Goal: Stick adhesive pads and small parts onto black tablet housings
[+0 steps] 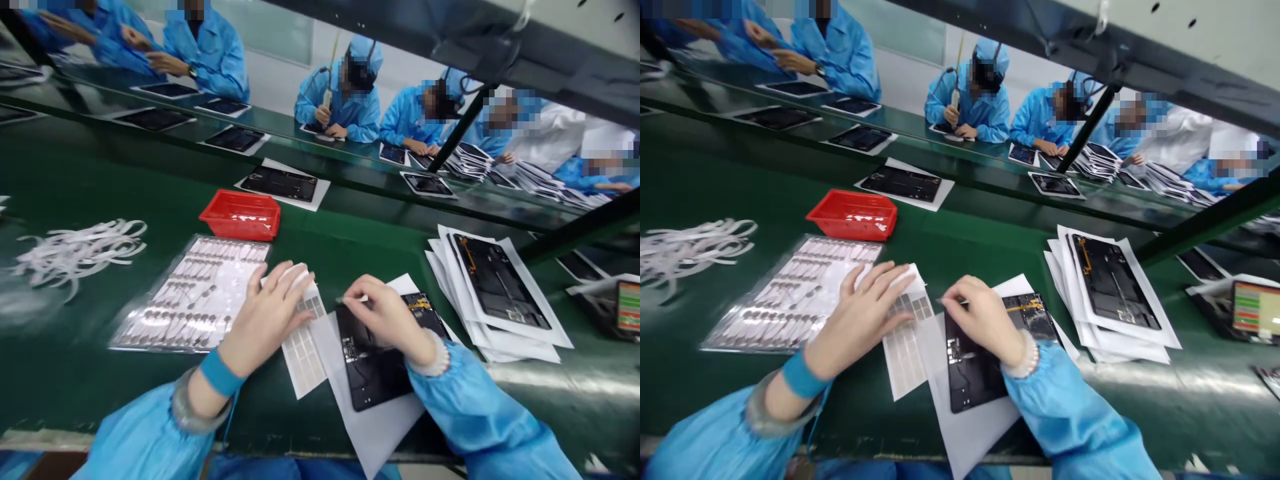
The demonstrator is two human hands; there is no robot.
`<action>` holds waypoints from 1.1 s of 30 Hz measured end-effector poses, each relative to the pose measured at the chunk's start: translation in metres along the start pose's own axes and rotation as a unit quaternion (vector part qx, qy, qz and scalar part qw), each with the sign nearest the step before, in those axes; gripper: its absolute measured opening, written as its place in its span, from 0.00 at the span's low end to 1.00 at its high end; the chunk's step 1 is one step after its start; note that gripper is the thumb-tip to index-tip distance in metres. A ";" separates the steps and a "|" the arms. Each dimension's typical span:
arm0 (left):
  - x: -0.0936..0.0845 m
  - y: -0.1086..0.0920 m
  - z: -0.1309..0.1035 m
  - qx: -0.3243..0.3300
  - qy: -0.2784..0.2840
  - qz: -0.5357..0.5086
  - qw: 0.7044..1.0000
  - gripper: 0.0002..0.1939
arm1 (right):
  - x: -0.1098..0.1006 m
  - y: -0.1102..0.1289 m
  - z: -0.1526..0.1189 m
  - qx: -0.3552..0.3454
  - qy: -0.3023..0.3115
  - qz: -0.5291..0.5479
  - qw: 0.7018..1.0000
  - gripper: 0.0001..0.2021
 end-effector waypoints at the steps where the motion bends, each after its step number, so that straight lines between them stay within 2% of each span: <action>1: 0.001 -0.017 -0.005 0.037 -0.004 -0.014 0.999 0.16 | -0.001 -0.019 -0.012 0.054 0.011 0.091 0.994 0.08; 3: 0.013 -0.058 -0.019 0.138 0.018 -0.048 0.989 0.11 | 0.009 -0.046 -0.037 0.134 0.043 0.204 0.969 0.08; 5: 0.032 -0.091 -0.034 0.195 0.051 -0.049 0.978 0.12 | 0.020 -0.059 -0.058 0.166 0.043 0.217 0.961 0.08; 8: 0.054 -0.120 -0.052 0.227 0.095 -0.052 0.968 0.09 | 0.033 -0.061 -0.076 0.167 -0.001 0.159 0.973 0.07; 10: 0.057 -0.130 -0.061 0.239 0.106 -0.071 0.963 0.08 | 0.041 -0.057 -0.082 0.173 -0.019 0.129 0.976 0.07; 12: 0.052 -0.132 -0.067 0.240 0.094 -0.084 0.962 0.09 | 0.046 -0.053 -0.084 0.179 -0.024 0.108 0.978 0.07; 14: 0.048 -0.126 -0.067 0.215 0.083 -0.077 0.970 0.11 | 0.047 -0.051 -0.084 0.185 -0.022 0.094 0.978 0.07; 18: 0.054 -0.107 -0.061 0.143 0.112 -0.030 0.983 0.12 | 0.048 -0.050 -0.082 0.200 -0.017 0.063 0.978 0.07; 21: 0.057 -0.105 -0.059 0.145 0.124 -0.026 0.981 0.13 | 0.049 -0.050 -0.080 0.204 -0.018 0.047 0.978 0.08; 33: 0.054 -0.105 -0.061 0.143 0.084 -0.046 0.985 0.15 | 0.051 -0.049 -0.081 0.210 -0.032 0.049 0.976 0.09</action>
Point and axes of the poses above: each hand's wrist, its own z-axis towards the middle knuckle, its own x-axis out of the palm, y = z × x, the point moved 9 cm from there along z, towards the middle knuckle, and after that the axes turned 6 degrees about y, right-handed, at the moved point
